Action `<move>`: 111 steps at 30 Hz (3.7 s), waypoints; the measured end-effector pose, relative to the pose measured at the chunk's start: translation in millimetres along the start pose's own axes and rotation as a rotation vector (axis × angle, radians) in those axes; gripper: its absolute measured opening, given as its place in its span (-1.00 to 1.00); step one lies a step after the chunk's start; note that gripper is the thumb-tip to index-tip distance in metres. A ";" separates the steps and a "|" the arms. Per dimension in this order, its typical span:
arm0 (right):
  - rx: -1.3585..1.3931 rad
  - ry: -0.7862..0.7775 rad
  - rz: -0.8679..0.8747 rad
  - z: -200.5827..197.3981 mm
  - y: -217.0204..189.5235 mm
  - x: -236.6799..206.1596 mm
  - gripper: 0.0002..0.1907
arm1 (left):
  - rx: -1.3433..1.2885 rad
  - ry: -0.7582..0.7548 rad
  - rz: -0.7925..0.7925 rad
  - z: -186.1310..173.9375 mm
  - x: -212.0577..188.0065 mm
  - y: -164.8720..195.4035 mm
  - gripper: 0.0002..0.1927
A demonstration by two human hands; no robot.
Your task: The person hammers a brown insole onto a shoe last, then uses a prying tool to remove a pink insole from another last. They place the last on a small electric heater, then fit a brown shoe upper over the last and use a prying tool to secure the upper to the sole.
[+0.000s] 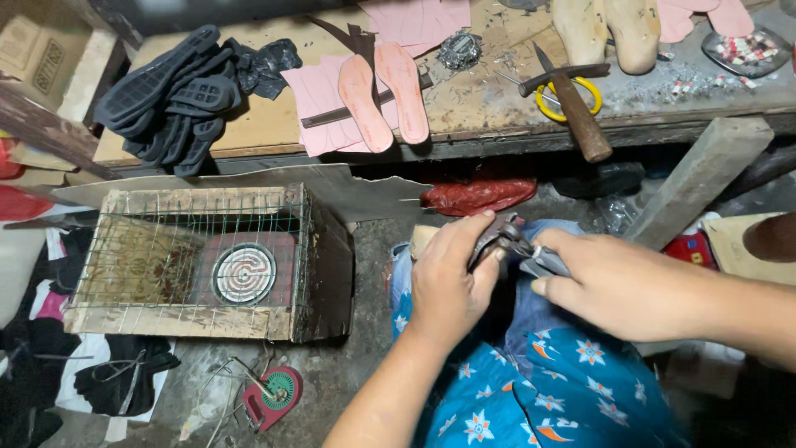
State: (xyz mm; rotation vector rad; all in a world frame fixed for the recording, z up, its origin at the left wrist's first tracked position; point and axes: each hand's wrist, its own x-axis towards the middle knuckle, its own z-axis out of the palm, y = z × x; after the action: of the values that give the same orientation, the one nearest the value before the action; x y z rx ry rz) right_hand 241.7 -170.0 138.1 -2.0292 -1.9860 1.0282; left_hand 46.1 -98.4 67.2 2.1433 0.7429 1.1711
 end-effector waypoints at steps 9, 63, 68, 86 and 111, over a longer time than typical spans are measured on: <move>0.056 0.409 -0.176 52.0 -18.3 75.9 -0.64 | -0.209 0.084 -0.076 -36.2 17.9 -46.0 -0.62; 0.357 0.248 -0.066 88.4 -9.5 106.5 -0.60 | 0.135 0.067 -0.433 -85.4 43.0 -82.2 -0.70; 0.216 0.612 -0.009 55.3 40.6 171.7 -0.44 | 0.254 0.099 -0.237 -74.4 44.2 -86.3 -0.69; -0.430 1.011 0.059 -13.8 101.4 196.7 -0.58 | -0.512 0.094 -0.437 -18.1 17.4 -106.4 -0.42; 0.813 0.700 0.283 136.8 175.6 -26.1 -0.60 | -0.450 -1.074 -0.857 94.2 35.8 -142.6 -0.51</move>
State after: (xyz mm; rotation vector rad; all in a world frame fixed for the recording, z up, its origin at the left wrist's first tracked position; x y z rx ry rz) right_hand 318.2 -266.9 -49.0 -1.8222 -0.7710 0.7973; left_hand 116.8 2.3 -56.7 1.4504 0.6503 -0.2727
